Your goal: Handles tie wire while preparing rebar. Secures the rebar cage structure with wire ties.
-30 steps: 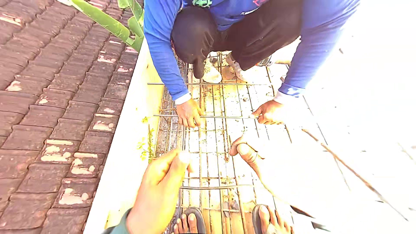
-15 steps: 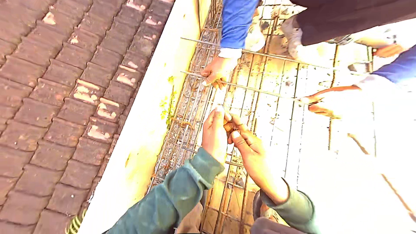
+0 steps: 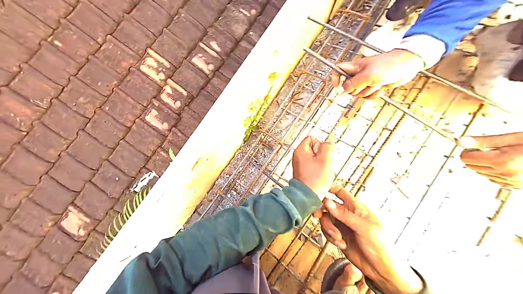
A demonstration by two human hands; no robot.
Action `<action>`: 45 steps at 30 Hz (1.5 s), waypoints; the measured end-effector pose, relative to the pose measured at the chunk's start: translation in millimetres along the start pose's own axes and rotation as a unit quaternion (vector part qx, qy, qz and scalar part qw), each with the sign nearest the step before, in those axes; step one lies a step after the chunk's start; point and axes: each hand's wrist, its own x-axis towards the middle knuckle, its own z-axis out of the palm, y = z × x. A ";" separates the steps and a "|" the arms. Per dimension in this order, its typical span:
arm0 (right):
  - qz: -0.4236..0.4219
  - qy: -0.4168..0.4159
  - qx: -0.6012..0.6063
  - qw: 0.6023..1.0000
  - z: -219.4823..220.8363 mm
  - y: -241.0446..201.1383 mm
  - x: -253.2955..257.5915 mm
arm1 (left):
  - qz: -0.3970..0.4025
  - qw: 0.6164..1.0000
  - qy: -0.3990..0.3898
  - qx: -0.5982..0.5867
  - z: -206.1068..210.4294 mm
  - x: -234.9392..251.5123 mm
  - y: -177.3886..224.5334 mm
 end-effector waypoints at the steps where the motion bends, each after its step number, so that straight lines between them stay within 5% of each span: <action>1: -0.012 -0.014 -0.076 0.997 -2.5 0.7 -1.9 | 0.030 0.999 0.000 -0.018 3.3 15.6 -14.9; 3: -0.070 0.003 -0.253 0.965 -6.6 6.0 -3.6 | 0.235 0.961 -0.024 -0.146 25.9 92.2 -91.8; 6: -0.125 0.032 -0.382 0.915 -16.6 11.8 -1.6 | 0.199 0.954 -0.095 -0.201 34.2 132.5 -122.9; 11: -0.085 0.012 -0.271 0.959 -40.9 -7.8 -8.3 | 0.242 0.943 -0.223 -0.057 -11.6 110.3 -119.8; 15: -0.068 0.025 -0.370 0.926 -71.9 -25.2 -12.1 | 0.346 0.932 -0.091 0.053 -78.2 106.4 -141.8; 19: -0.007 0.012 -0.569 0.822 -72.9 -20.8 7.5 | 0.306 0.935 0.034 0.178 -134.9 128.1 -187.9; 25: 0.196 -0.114 -0.670 0.707 -39.9 -5.9 67.3 | 0.191 0.968 -0.042 0.155 -160.4 157.6 -221.1; 30: 0.272 -0.158 -0.720 0.618 -10.3 24.9 91.7 | 0.116 0.986 -0.091 0.074 -170.2 191.4 -220.4; 35: 0.309 -0.122 -0.692 0.640 -18.1 55.7 111.8 | 0.053 0.975 -0.122 0.180 -155.3 227.5 -219.1; 41: 0.274 -0.040 -0.667 0.691 -27.7 75.9 106.6 | 0.031 0.945 -0.068 0.318 -130.4 244.7 -212.4; 45: 0.262 -0.042 -0.677 0.687 -27.4 76.9 104.8 | -0.027 0.907 -0.151 0.393 -127.7 233.3 -167.1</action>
